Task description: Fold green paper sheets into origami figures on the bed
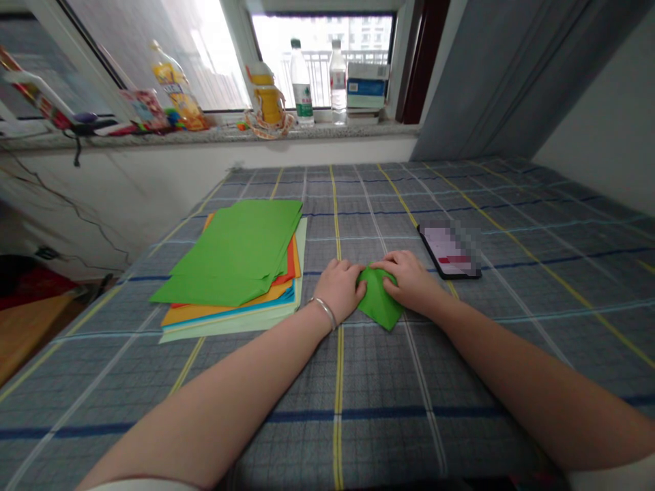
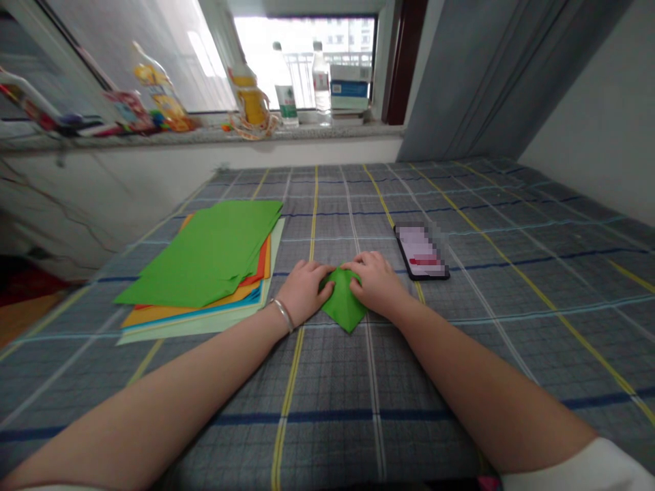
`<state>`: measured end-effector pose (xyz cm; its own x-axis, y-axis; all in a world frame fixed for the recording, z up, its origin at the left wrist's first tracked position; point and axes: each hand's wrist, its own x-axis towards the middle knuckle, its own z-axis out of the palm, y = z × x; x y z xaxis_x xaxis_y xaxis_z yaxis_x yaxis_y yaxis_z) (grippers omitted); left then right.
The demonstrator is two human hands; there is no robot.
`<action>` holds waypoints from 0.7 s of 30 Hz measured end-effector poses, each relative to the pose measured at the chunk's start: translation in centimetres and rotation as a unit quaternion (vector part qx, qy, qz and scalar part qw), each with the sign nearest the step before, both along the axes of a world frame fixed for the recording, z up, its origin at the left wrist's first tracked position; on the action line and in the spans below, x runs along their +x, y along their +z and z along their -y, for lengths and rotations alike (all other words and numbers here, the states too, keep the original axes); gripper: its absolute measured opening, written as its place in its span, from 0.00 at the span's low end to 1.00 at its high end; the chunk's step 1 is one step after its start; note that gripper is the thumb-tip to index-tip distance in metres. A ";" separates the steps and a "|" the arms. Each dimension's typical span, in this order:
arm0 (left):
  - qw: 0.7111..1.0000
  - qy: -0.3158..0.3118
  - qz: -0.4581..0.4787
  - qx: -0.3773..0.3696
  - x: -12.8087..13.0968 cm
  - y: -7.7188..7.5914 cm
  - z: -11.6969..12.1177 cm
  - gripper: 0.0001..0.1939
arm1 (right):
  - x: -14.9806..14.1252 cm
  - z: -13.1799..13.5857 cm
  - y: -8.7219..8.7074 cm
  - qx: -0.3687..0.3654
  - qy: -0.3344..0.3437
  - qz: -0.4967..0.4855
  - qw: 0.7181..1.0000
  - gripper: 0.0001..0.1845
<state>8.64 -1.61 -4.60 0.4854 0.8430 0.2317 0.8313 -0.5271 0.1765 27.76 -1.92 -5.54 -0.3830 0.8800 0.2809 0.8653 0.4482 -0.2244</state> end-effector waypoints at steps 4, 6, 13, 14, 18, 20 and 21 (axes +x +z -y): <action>1.000 0.008 -0.008 0.013 -0.1 0.0 0.2 0.17 | 0.1 -0.3 -0.6 -0.001 -0.008 0.004 1.000 0.23; 1.000 0.005 -0.005 0.015 -0.1 -0.1 0.1 0.17 | 0.1 -0.3 -0.8 -0.004 -0.017 0.006 1.000 0.23; 0.999 -0.032 0.016 0.016 -0.6 -0.2 -0.1 0.19 | 0.6 -0.7 -1.7 0.009 -0.017 -0.026 0.999 0.23; 0.999 -0.042 0.021 0.015 -0.8 -0.2 -0.1 0.18 | 0.8 -0.8 -1.7 0.016 -0.012 -0.036 0.999 0.22; 0.995 -0.090 0.040 0.017 -1.5 -0.3 -0.3 0.17 | 1.8 -0.6 -0.9 0.038 0.035 -0.067 0.996 0.22; 0.992 -0.115 0.044 0.020 -1.8 -0.2 -0.4 0.15 | 2.1 0.0 0.0 0.038 0.054 -0.056 0.996 0.21; 0.991 -0.128 0.043 0.022 -1.9 -0.2 -0.4 0.15 | 2.2 0.3 0.4 0.029 0.057 -0.040 0.997 0.21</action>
